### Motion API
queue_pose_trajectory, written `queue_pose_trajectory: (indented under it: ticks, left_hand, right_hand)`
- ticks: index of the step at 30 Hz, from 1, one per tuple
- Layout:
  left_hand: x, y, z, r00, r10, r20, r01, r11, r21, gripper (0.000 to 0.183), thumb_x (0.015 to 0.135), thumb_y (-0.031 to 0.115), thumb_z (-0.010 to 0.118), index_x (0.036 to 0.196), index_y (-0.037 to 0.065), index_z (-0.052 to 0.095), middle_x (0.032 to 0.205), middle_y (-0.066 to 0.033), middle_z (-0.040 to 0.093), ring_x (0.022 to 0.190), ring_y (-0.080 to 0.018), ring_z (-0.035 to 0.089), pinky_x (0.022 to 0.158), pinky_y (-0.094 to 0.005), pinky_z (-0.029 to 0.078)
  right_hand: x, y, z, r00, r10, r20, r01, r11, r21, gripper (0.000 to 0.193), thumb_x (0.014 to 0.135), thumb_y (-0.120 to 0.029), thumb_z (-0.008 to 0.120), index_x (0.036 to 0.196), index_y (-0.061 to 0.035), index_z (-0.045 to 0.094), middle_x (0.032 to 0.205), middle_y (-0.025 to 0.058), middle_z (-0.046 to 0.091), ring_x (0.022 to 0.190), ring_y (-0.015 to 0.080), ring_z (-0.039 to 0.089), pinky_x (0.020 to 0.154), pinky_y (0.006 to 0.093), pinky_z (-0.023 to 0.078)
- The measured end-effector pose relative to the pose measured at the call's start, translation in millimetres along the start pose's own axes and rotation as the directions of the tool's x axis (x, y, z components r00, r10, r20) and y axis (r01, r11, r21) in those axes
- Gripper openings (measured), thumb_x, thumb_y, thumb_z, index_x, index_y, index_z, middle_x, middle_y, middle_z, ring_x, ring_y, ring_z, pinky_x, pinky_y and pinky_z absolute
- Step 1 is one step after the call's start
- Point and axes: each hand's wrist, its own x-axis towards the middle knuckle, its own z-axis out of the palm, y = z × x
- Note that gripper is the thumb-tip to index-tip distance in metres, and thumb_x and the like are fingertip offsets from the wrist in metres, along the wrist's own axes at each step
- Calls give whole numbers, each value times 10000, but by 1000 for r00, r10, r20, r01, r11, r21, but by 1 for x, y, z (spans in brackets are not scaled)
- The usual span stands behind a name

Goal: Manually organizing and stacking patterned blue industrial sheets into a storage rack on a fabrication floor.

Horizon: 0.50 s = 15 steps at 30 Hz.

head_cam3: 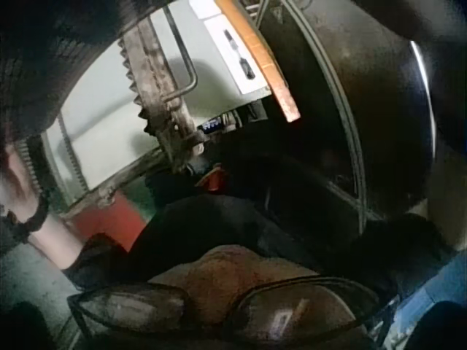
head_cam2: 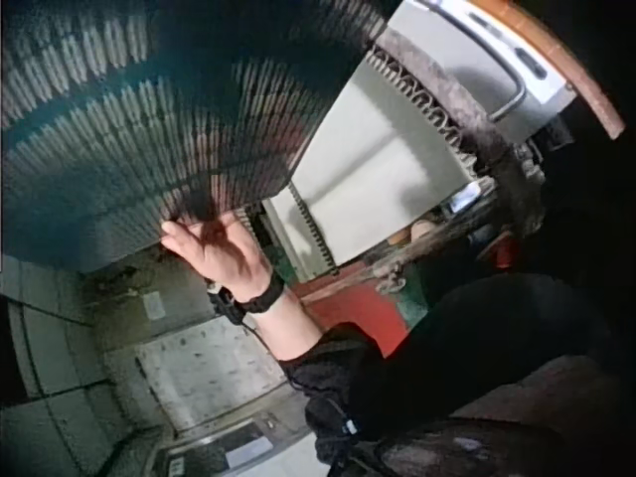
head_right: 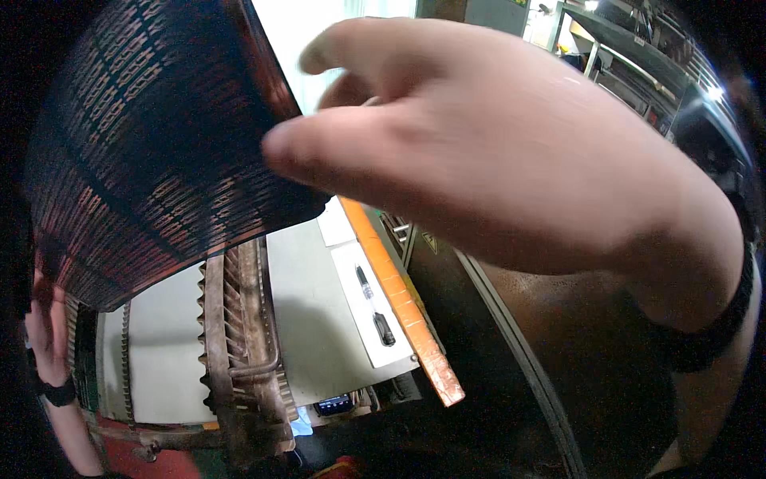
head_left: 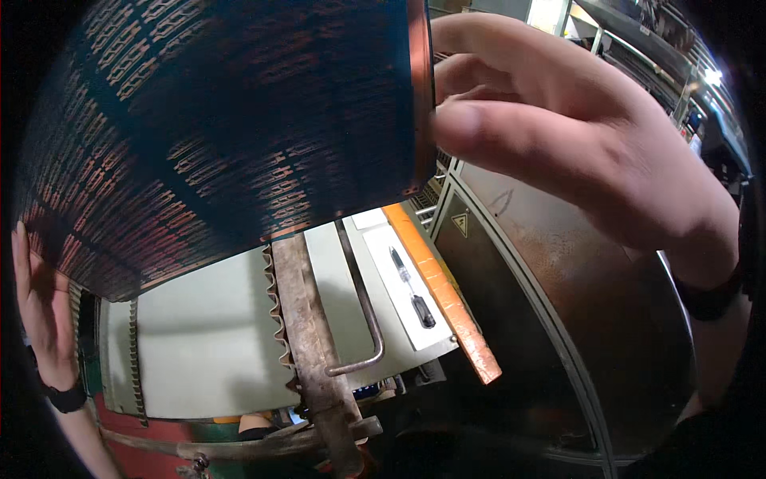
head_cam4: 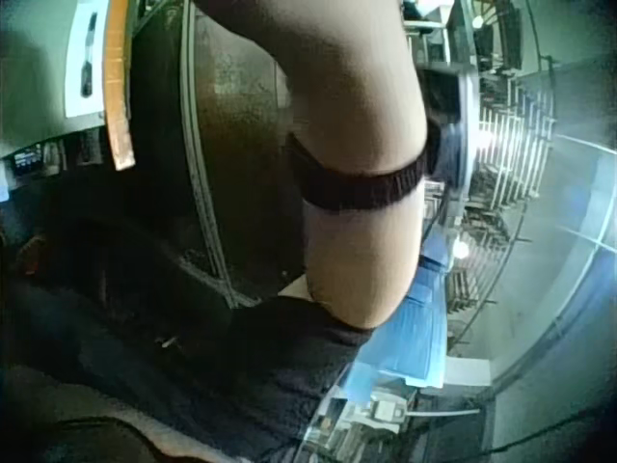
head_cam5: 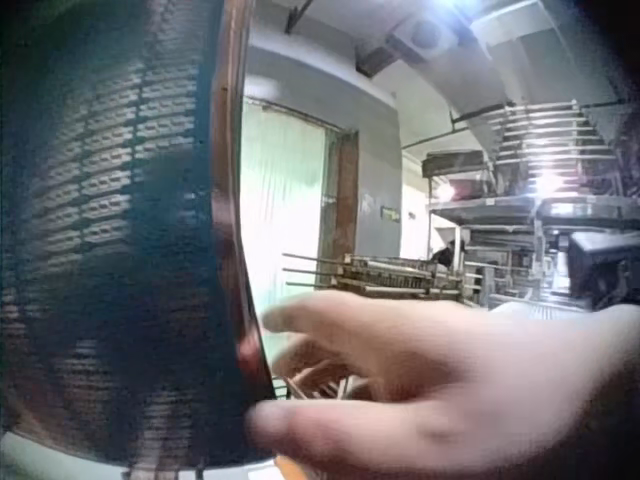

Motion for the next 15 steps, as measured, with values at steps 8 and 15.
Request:
queue_pose_trajectory:
  ticks: [8, 15]
  left_hand:
    - [-7, 3, -29, 998, 55, -35, -48, 982, 181, 404, 1088, 158, 435, 1460, 9, 480, 1442, -110, 533, 1318, -201, 498, 1156, -348, 383]
    - [-9, 6, -46, 993, 113, -42, -95, 947, 307, 372, 1074, 92, 451, 1414, -40, 525, 1405, -117, 565, 1274, -194, 534, 1132, -325, 398]
  right_hand:
    - [18, -15, 56, 997, 26, -69, 14, 849, 528, 462, 1018, -264, 638, 1361, 24, 521, 1127, 115, 659, 1089, 157, 615, 919, 324, 513]
    - [20, -11, 59, 997, 23, -72, 16, 864, 503, 442, 1011, -270, 649, 1325, 19, 534, 1094, 104, 658, 1049, 148, 618, 890, 313, 513]
